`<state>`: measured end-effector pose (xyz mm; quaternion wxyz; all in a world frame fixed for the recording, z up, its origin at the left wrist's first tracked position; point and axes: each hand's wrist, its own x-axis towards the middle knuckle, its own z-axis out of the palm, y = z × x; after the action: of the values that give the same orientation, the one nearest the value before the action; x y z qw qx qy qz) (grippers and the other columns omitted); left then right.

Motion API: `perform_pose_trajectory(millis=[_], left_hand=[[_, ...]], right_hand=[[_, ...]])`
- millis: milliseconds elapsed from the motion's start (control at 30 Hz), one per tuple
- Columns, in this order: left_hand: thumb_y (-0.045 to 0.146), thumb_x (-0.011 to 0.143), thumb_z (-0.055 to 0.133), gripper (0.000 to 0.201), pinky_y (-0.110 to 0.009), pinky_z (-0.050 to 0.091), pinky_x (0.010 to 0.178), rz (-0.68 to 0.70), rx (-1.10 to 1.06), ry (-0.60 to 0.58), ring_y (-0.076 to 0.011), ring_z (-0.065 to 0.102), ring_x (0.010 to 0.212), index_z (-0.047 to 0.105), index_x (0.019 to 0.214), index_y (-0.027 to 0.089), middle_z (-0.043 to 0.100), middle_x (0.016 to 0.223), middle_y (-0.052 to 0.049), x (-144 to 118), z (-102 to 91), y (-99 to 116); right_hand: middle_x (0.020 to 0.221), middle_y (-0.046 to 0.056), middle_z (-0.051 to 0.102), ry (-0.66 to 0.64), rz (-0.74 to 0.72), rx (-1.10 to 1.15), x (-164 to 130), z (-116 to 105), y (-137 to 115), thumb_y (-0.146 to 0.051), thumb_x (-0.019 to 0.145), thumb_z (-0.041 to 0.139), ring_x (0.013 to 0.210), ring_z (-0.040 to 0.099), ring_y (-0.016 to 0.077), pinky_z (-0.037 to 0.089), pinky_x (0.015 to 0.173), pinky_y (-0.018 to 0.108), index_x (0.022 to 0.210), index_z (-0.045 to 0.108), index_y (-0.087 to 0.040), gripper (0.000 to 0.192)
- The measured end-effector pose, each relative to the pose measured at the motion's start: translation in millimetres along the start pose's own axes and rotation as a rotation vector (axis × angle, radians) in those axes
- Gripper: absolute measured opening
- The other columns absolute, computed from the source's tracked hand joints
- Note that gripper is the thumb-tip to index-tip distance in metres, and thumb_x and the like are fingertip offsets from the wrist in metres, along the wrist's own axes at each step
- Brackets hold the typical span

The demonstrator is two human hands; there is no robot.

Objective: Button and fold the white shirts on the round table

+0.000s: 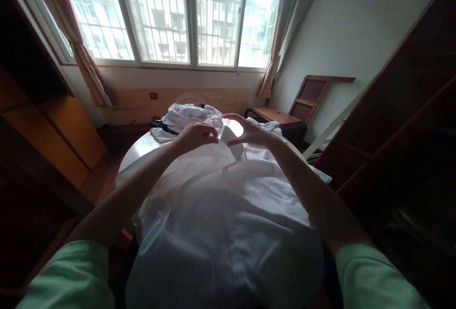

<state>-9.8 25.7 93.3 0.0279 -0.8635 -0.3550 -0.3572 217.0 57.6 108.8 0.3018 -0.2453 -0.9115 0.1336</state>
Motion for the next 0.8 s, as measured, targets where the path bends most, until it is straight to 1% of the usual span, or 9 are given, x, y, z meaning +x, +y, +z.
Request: perform_pose_trajectory(millis=[67, 133, 200, 267, 333, 467, 533, 700, 800], left_hand=[[0.04, 0.075, 0.064, 0.023, -0.02, 0.033, 0.053, 0.034, 0.003, -0.007, -0.0061, 0.041, 0.049, 0.068, 0.069, 0.018, 0.054, 0.053, 0.003, -2.2, 1.1, 6.9], [0.041, 0.076, 0.063, 0.023, -0.02, 0.034, 0.054, 0.044, 0.016, -0.007, -0.0066, 0.044, 0.051, 0.068, 0.071, 0.019, 0.056, 0.057, 0.003, -5.6, 1.1, 10.9], [0.042, 0.076, 0.063, 0.024, -0.02, 0.034, 0.054, 0.031, 0.049, -0.003, -0.007, 0.044, 0.051, 0.067, 0.074, 0.019, 0.057, 0.058, 0.003, -10.6, 0.6, 10.5], [0.044, 0.075, 0.063, 0.026, -0.02, 0.032, 0.053, -0.002, 0.098, 0.001, -0.0073, 0.044, 0.051, 0.066, 0.077, 0.018, 0.056, 0.058, 0.003, -17.6, -0.5, 5.0], [0.046, 0.075, 0.063, 0.029, -0.02, 0.031, 0.052, -0.044, 0.148, -0.005, -0.0078, 0.044, 0.051, 0.064, 0.074, 0.017, 0.055, 0.058, 0.003, -26.6, -2.8, -4.6], [0.046, 0.076, 0.061, 0.037, -0.021, 0.026, 0.048, -0.132, 0.246, -0.002, -0.0083, 0.038, 0.048, 0.051, 0.055, 0.016, 0.046, 0.049, 0.003, -46.4, -12.0, -26.6], [0.044, 0.077, 0.061, 0.037, -0.022, 0.025, 0.048, -0.178, 0.288, 0.022, -0.0091, 0.037, 0.046, 0.047, 0.054, 0.018, 0.044, 0.048, 0.003, -54.4, -17.1, -34.3], [0.037, 0.078, 0.059, 0.024, -0.024, 0.027, 0.049, -0.273, 0.35, 0.082, -0.0138, 0.048, 0.052, 0.051, 0.064, 0.02, 0.051, 0.054, 0.001, -61.7, -22.2, -42.3], [0.037, 0.073, 0.063, 0.021, -0.023, 0.032, 0.052, -0.254, 0.339, 0.016, -0.0146, 0.053, 0.056, 0.054, 0.068, 0.019, 0.057, 0.063, -0.001, -53.7, -18.5, -38.8]], right_hand=[[0.116, 0.005, 0.059, -0.106, -0.055, 0.048, 6.0, -2.9, -4.7, -0.046, 0.062, 0.074, 0.111, 0.051, 0.0227, 0.039, 0.095, 0.038, 0.105, 0.062, -0.023, 0.051], [0.108, 0.005, 0.063, -0.185, -0.065, 0.079, 9.7, -4.3, -8.1, -0.046, 0.065, 0.071, 0.101, 0.055, 0.0203, 0.042, 0.088, 0.035, 0.095, 0.064, -0.021, 0.04], [0.094, 0.004, 0.065, -0.203, -0.041, 0.059, 10.6, -3.8, -9.1, -0.045, 0.068, 0.069, 0.088, 0.057, 0.0172, 0.043, 0.079, 0.031, 0.086, 0.063, -0.018, 0.033], [0.079, 0.002, 0.064, -0.145, -0.005, -0.011, 8.9, -2.3, -7.8, -0.043, 0.069, 0.068, 0.074, 0.055, 0.0136, 0.041, 0.069, 0.027, 0.079, 0.062, -0.016, 0.029], [0.068, -0.001, 0.06, -0.033, 0.032, -0.077, 5.8, -1.0, -5.1, -0.042, 0.069, 0.068, 0.064, 0.05, 0.0107, 0.037, 0.061, 0.024, 0.074, 0.059, -0.016, 0.028], [0.059, -0.003, 0.054, 0.138, 0.099, -0.12, -0.2, -2.2, 0.0, -0.04, 0.069, 0.067, 0.056, 0.045, 0.0089, 0.034, 0.055, 0.023, 0.072, 0.057, -0.017, 0.025], [0.06, -0.003, 0.055, 0.143, 0.125, -0.152, -1.6, -4.1, 1.1, -0.035, 0.068, 0.067, 0.056, 0.046, 0.0093, 0.035, 0.056, 0.023, 0.073, 0.058, -0.017, 0.021], [0.067, 0.0, 0.059, 0.123, 0.165, -0.247, -1.4, -4.6, -1.7, -0.024, 0.069, 0.063, 0.063, 0.052, 0.0124, 0.038, 0.061, 0.025, 0.078, 0.061, -0.016, 0.011], [0.073, 0.002, 0.061, 0.163, 0.145, -0.251, 0.5, 2.5, -9.3, -0.021, 0.072, 0.059, 0.067, 0.054, 0.0133, 0.039, 0.064, 0.026, 0.081, 0.061, -0.017, 0.011]])
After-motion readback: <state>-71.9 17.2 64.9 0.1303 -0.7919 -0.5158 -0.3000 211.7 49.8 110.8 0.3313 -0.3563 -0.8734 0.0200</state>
